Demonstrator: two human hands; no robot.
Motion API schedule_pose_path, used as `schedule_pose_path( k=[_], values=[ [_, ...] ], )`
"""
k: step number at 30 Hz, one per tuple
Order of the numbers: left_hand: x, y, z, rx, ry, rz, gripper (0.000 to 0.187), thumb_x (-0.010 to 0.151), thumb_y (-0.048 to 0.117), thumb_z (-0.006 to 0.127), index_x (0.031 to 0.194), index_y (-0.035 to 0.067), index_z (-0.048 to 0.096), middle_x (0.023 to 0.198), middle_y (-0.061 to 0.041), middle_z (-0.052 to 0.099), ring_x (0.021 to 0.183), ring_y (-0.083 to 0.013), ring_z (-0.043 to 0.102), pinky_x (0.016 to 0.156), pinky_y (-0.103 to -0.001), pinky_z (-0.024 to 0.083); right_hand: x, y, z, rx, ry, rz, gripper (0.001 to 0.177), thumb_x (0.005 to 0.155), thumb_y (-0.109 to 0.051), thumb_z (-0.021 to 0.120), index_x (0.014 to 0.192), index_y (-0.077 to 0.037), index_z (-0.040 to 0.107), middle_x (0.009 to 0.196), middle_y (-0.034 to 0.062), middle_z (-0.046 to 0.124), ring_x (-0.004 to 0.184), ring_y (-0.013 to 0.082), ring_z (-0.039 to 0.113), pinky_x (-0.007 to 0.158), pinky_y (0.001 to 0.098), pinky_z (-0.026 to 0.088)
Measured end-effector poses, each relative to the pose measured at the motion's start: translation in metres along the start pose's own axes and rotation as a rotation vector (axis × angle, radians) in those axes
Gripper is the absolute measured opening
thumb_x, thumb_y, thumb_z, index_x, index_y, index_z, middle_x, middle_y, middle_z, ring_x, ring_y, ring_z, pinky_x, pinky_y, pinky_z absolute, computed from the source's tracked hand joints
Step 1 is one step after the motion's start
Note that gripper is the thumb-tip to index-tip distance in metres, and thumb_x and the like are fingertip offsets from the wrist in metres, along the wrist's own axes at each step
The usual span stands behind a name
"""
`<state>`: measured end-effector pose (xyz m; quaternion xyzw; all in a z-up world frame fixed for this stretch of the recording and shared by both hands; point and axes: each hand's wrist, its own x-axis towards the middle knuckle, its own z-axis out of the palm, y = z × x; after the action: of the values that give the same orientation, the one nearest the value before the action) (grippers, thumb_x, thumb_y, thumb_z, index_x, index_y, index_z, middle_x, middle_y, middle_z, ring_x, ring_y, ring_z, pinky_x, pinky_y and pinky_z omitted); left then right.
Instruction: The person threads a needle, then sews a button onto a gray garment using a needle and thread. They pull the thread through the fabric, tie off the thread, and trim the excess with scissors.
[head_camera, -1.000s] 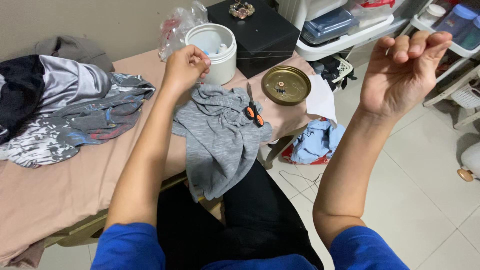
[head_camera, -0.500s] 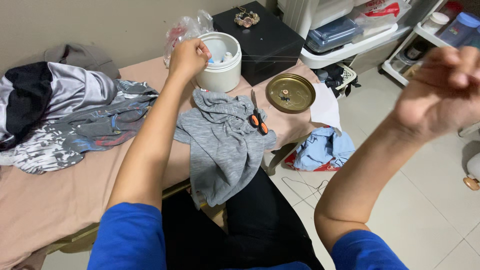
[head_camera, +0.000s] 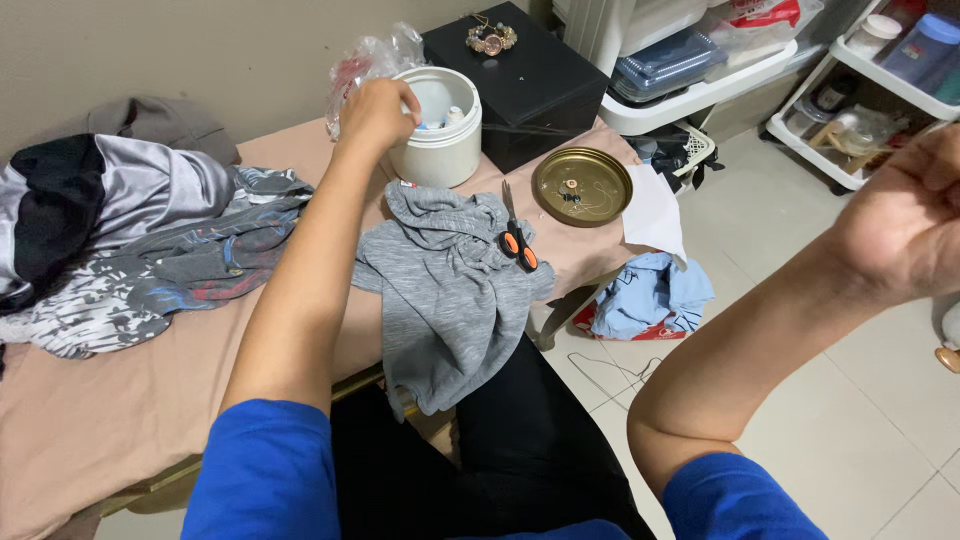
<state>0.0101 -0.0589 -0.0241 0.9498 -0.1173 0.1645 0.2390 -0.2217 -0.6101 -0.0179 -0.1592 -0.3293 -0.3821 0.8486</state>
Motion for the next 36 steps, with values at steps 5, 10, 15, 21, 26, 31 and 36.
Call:
schedule_pose_path(
  k=[5, 10, 15, 21, 26, 31, 36],
  values=[
    [-0.005, 0.014, -0.023, -0.078, 0.384, 0.04, 0.044, 0.076, 0.0, 0.074, 0.119, 0.008, 0.063, 0.129, -0.019, 0.053, 0.111, -0.0425, 0.061, 0.092, -0.048, 0.049, -0.028, 0.064, 0.075, -0.364, -0.238, 0.151, 0.022, 0.112, -0.005, 0.055, 0.093, -0.008, 0.043, 0.08, 0.0, 0.035, 0.064, 0.0104, 0.03, 0.058, 0.0245, 0.027],
    [-0.029, 0.063, -0.058, -0.408, 0.371, 0.094, 0.026, 0.09, 0.014, 0.079, 0.114, 0.011, 0.07, 0.11, -0.005, 0.066, 0.087, -0.0221, 0.069, 0.081, -0.034, 0.055, -0.07, 0.153, 0.159, -0.581, -0.358, 0.392, 0.01, 0.113, -0.012, 0.063, 0.113, -0.002, 0.063, 0.091, 0.0, 0.052, 0.068, 0.0075, 0.042, 0.061, 0.0226, 0.035],
    [-0.078, 0.112, -0.058, -0.978, -0.122, 0.399, 0.021, 0.097, 0.014, 0.075, 0.117, 0.009, 0.074, 0.107, 0.002, 0.074, 0.089, -0.0057, 0.064, 0.083, -0.024, 0.055, -0.098, 0.206, 0.183, -0.567, -0.233, 0.575, 0.022, 0.105, -0.008, 0.068, 0.127, -0.002, 0.065, 0.091, -0.0002, 0.059, 0.07, 0.0068, 0.047, 0.063, 0.0234, 0.037],
    [-0.089, 0.134, -0.044, -1.19, -0.139, 0.476, 0.018, 0.099, 0.013, 0.076, 0.115, 0.004, 0.072, 0.106, 0.001, 0.074, 0.093, -0.0057, 0.065, 0.085, -0.023, 0.054, -0.102, 0.235, 0.164, -0.339, -0.114, 0.748, 0.035, 0.099, -0.002, 0.076, 0.125, -0.005, 0.052, 0.085, 0.0039, 0.064, 0.06, 0.0071, 0.046, 0.052, 0.0229, 0.033],
    [-0.089, 0.129, -0.044, -1.273, -0.177, 0.462, 0.02, 0.096, 0.01, 0.079, 0.112, 0.003, 0.07, 0.105, 0.0, 0.073, 0.09, -0.0052, 0.066, 0.081, -0.022, 0.054, -0.098, 0.235, 0.154, -0.221, -0.122, 0.927, 0.03, 0.099, -0.007, 0.077, 0.12, -0.007, 0.056, 0.087, 0.0048, 0.066, 0.059, 0.006, 0.045, 0.052, 0.022, 0.032],
    [-0.087, 0.128, -0.055, -1.379, -0.299, 0.549, 0.014, 0.106, 0.011, 0.074, 0.113, 0.004, 0.065, 0.106, 0.001, 0.068, 0.095, -0.0058, 0.065, 0.089, -0.023, 0.055, -0.099, 0.238, 0.158, -0.118, -0.186, 0.993, 0.03, 0.102, -0.018, 0.076, 0.123, -0.005, 0.059, 0.092, 0.002, 0.064, 0.067, 0.0072, 0.044, 0.059, 0.023, 0.031],
    [-0.077, 0.131, -0.072, -1.455, -0.248, 0.552, 0.016, 0.109, 0.019, 0.069, 0.114, 0.008, 0.059, 0.104, -0.003, 0.069, 0.082, -0.009, 0.065, 0.075, -0.024, 0.054, -0.107, 0.238, 0.165, -0.218, -0.18, 0.952, 0.035, 0.098, -0.024, 0.073, 0.125, -0.005, 0.06, 0.097, 0.0071, 0.069, 0.071, 0.0098, 0.044, 0.063, 0.0247, 0.034]
  ],
)
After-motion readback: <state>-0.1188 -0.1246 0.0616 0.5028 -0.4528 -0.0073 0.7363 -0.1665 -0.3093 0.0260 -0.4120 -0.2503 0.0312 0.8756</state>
